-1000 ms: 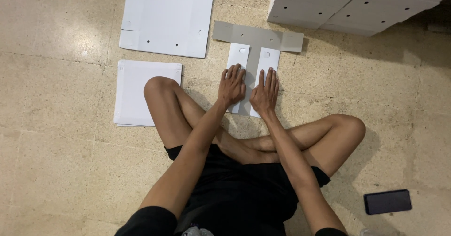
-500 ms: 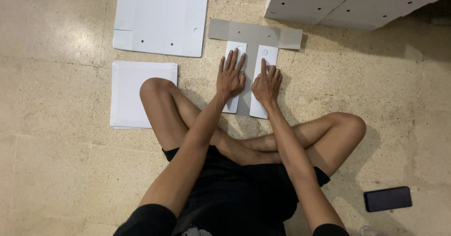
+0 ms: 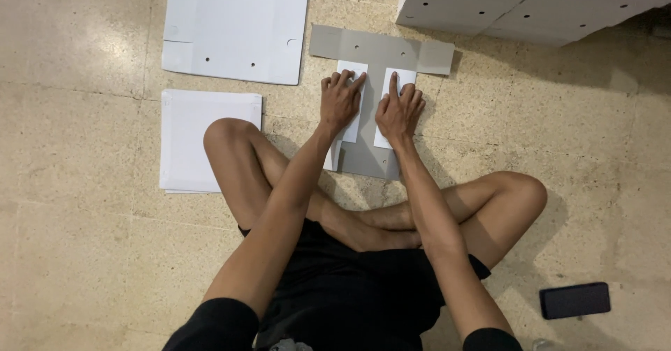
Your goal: Assembling cardboard boxes from flat sheets by folding and tucking flaps.
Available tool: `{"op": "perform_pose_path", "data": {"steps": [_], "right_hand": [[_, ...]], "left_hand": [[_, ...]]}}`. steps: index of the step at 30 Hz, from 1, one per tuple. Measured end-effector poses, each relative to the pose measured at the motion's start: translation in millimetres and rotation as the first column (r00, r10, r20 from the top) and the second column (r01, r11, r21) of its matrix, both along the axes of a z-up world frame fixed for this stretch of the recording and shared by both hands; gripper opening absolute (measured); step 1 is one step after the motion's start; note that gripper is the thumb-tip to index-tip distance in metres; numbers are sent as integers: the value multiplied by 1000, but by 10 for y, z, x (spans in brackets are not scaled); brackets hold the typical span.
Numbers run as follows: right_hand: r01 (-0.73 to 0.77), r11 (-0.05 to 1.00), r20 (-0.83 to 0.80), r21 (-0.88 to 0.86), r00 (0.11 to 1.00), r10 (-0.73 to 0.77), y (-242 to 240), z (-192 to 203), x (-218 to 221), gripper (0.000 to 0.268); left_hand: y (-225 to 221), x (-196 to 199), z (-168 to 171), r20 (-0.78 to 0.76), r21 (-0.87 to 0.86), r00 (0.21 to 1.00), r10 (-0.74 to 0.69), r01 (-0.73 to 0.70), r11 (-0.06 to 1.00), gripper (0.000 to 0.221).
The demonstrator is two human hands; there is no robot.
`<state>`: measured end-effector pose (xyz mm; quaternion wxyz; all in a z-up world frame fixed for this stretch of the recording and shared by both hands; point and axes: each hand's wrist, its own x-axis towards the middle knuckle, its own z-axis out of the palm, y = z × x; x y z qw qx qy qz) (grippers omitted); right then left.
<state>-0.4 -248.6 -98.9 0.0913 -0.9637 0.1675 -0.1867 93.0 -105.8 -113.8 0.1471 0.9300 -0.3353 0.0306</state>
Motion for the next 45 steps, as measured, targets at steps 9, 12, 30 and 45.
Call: {"op": "perform_pose_path", "data": {"steps": [9, 12, 30, 45], "right_hand": [[49, 999, 156, 6, 987, -49, -128, -239, 225, 31], [63, 993, 206, 103, 975, -83, -160, -225, 265, 28], [151, 985, 352, 86, 920, -172, -149, -292, 272, 46], [39, 990, -111, 138, 994, -24, -233, 53, 412, 52]], "left_hand": [[-165, 164, -165, 176, -175, 977, 124, -93, 980, 6], [-228, 185, -447, 128, -124, 916, 381, -366, 922, 10], [-221, 70, 43, -89, -52, 981, 173, -178, 983, 59], [-255, 379, 359, -201, 256, 980, -12, 64, 965, 66]]}}
